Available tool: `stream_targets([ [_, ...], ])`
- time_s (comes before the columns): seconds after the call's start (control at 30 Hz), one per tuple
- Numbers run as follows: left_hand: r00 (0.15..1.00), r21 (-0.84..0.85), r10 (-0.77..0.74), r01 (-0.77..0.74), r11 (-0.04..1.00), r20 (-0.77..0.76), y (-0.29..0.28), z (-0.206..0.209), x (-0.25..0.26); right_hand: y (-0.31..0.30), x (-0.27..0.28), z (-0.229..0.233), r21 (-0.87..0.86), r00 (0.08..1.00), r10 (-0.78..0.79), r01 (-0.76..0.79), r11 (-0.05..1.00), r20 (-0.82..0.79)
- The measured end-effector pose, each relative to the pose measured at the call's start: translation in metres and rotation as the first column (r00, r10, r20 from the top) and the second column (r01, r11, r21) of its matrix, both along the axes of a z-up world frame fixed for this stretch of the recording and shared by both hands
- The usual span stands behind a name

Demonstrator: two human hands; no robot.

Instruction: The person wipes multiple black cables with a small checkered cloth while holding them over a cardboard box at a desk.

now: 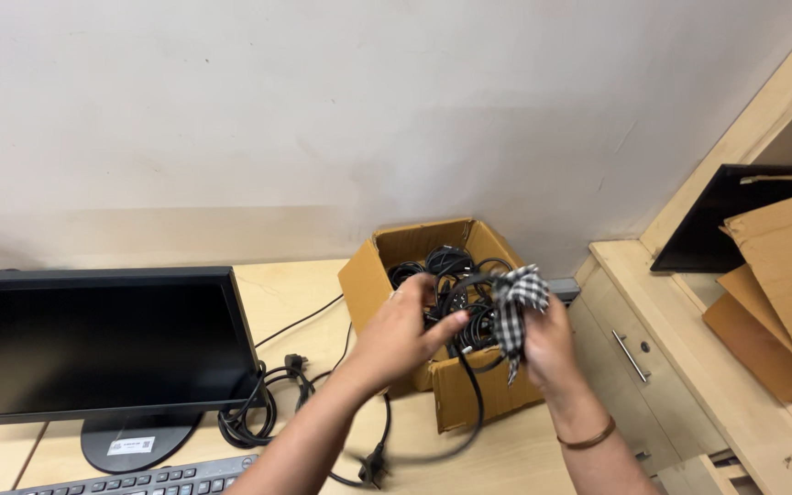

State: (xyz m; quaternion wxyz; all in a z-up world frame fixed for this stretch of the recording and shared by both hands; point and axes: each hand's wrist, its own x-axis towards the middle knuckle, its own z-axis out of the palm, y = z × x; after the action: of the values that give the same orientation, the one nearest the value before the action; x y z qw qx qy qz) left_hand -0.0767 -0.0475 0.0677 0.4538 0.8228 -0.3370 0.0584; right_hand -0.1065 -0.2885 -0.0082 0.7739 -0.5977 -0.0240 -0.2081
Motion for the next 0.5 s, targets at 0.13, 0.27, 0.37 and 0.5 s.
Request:
stream_targets([
  [0.13, 0.951, -0.278, -0.204, 0.136, 0.951, -0.232, -0.019, -0.012, -0.004, 0.01, 0.003, 0.005, -0.087, 0.996, 0.091, -0.091, 0.992, -0.002],
  [0.27, 0.804, -0.416, -0.282, 0.047, 0.908, -0.524, -0.036, -0.037, 0.005, 0.001, 0.013, 0.019, 0.007, 0.969, -0.245, 0.245, 0.969, 0.006],
  [0.37, 0.631, -0.53, -0.441, 0.054, 0.846, -0.638, -0.034, -0.055, 0.013, 0.007, 0.001, 0.051, -0.037, 0.821, -0.525, 0.545, 0.837, 0.222],
  [0.5, 0.579, -0.54, -0.452, 0.024, 0.841, -0.679, -0.038, -0.066, 0.016, 0.053, -0.018, 0.067, -0.382, 0.807, -0.261, 0.501, 0.776, 0.53],
])
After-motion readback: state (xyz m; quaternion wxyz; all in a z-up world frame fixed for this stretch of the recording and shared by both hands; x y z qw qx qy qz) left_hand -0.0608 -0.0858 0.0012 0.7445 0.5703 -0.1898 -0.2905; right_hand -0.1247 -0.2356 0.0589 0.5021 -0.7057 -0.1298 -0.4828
